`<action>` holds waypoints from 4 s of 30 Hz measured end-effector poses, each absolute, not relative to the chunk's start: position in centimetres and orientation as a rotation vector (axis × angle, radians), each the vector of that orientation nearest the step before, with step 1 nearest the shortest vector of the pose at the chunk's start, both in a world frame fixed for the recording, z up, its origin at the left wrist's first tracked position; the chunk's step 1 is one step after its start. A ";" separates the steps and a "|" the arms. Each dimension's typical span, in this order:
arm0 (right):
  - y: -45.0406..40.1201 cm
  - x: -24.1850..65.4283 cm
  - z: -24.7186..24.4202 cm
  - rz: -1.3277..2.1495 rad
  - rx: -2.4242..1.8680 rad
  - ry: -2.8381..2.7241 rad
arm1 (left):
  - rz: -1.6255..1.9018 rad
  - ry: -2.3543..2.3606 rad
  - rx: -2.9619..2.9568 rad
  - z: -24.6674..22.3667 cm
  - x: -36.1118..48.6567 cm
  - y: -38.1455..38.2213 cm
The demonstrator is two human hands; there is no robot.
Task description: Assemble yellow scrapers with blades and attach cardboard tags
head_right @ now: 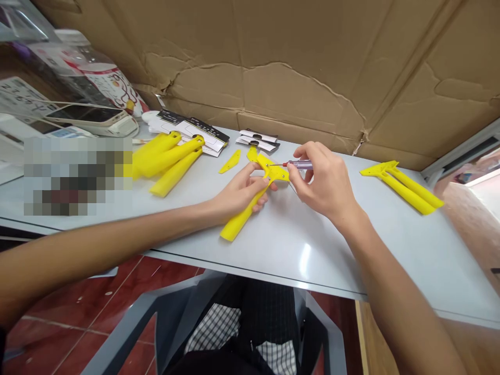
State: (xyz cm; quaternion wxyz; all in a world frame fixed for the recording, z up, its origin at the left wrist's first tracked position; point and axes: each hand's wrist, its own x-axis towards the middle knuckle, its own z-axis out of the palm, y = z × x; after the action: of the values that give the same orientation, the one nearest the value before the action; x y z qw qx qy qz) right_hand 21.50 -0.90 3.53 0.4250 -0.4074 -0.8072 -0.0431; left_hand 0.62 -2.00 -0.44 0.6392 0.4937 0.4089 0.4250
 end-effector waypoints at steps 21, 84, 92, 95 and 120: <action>-1.2 21.8 3.8 -0.009 -1.109 -2.079 | 0.977 0.946 1.104 -0.4 0.6 -1.9; -1.2 22.1 4.6 -0.060 -1.305 -2.123 | 0.995 0.930 1.082 -0.6 0.6 -1.7; -1.2 22.3 4.3 -0.040 -1.004 -2.164 | 0.981 0.938 1.084 -0.4 0.5 -1.8; -1.2 22.3 4.3 -0.069 -1.019 -2.148 | 0.983 0.948 1.085 -0.4 0.6 -1.8; -1.1 22.3 4.3 0.124 -1.659 -2.424 | 1.025 0.952 1.062 0.3 0.4 -1.7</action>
State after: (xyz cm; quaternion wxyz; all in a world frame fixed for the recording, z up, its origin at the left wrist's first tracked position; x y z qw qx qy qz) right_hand 22.32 -1.07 4.34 0.1008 -0.5613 -0.8204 0.0419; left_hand 0.40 -1.68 0.34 0.6386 0.4655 0.4169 0.4490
